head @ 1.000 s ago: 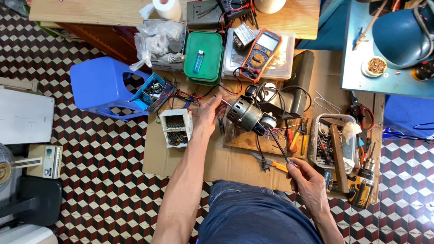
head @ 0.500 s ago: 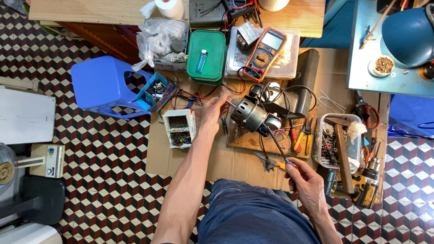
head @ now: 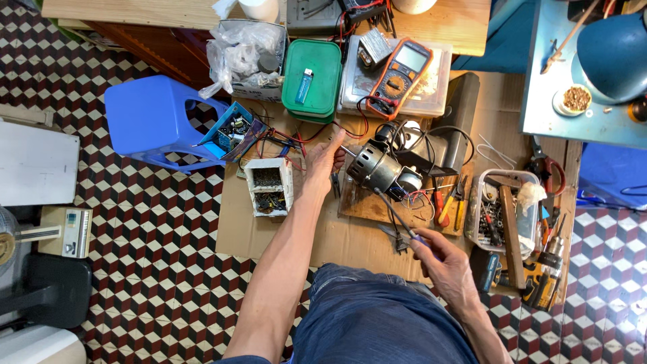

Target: The person works on a small electric motor on a cluttered workbench, using a cordless drill to tighten a screw, then a screwdriver to adjust internal components, and a multimeter to test electrical connections. The person repeatedly rotates the motor shaft and checks wiring throughout the process.

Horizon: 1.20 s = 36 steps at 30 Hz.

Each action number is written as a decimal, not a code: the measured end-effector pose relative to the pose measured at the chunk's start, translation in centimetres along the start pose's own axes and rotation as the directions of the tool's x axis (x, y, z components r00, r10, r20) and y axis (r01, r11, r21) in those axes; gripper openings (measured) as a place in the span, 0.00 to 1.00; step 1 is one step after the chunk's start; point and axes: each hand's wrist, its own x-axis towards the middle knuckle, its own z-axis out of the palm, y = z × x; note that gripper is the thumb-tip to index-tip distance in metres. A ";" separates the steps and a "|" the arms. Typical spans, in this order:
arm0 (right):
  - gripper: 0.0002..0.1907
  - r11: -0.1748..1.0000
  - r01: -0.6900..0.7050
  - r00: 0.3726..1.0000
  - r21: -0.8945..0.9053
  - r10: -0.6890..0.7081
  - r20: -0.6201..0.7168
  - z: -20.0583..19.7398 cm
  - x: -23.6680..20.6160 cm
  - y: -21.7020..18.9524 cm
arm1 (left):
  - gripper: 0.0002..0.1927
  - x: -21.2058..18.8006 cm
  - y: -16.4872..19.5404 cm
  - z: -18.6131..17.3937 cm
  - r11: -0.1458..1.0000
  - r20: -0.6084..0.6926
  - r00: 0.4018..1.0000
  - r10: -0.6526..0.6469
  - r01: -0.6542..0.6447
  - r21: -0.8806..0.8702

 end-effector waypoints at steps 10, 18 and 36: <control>0.19 0.999 0.025 0.998 -0.023 -0.024 0.054 0.8 0.9 -2.0 | 0.14 -0.2 1.5 -1.0 0.984 0.247 0.969 0.001 0.043 -0.171; 0.19 0.999 0.027 0.999 -0.039 -0.026 0.023 0.2 1.6 -0.7 | 0.29 -1.6 2.0 0.6 0.903 -0.175 0.978 0.110 -0.025 0.429; 0.20 0.997 0.075 0.993 -0.013 -0.074 0.097 1.0 5.1 0.4 | 0.20 -12.5 0.3 1.8 0.984 -0.049 0.996 0.076 -0.067 0.164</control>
